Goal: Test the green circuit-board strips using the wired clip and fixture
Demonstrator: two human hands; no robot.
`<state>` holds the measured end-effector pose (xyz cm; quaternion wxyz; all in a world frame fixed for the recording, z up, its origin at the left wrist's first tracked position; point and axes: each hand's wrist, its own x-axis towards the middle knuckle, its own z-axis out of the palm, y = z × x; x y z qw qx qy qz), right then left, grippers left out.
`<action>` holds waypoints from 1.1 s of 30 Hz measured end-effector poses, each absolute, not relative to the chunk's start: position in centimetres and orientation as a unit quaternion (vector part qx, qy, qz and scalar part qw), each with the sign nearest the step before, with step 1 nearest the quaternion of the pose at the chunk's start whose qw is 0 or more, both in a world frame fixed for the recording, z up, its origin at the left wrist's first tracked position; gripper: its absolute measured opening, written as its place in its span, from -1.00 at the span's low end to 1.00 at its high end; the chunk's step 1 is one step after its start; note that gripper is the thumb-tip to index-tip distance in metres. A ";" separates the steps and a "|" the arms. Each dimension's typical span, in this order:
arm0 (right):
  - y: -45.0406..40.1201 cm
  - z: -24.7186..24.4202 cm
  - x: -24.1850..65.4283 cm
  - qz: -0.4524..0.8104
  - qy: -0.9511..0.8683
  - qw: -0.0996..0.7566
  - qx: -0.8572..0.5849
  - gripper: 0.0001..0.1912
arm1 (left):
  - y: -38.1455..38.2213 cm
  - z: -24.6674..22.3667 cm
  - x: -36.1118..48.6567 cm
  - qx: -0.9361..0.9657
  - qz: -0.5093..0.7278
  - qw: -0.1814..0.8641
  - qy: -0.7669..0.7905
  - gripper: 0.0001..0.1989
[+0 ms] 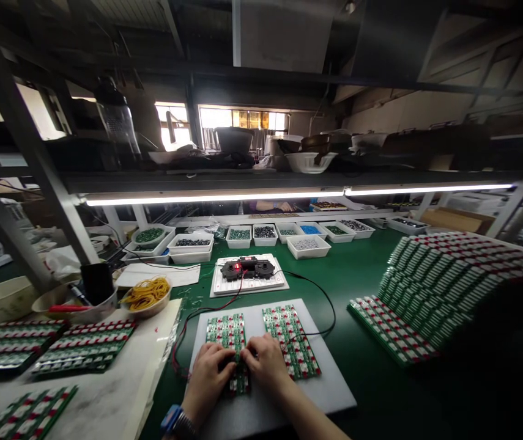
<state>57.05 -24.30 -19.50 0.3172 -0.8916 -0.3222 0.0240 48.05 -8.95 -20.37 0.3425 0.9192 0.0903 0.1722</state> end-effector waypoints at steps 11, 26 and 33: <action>-24.0 -19.0 57.7 0.064 -0.310 0.301 -0.900 -0.85 | -8.8 -20.5 48.4 0.944 0.151 0.282 0.082 -0.81; -23.5 -17.5 59.1 0.076 -0.315 0.345 -0.881 -0.86 | -8.3 -18.9 49.6 0.953 0.179 0.232 0.073 -0.80; -23.2 -18.5 59.5 0.076 -0.314 0.346 -0.881 -0.87 | -8.1 -19.5 49.9 0.943 0.162 0.278 0.083 -0.78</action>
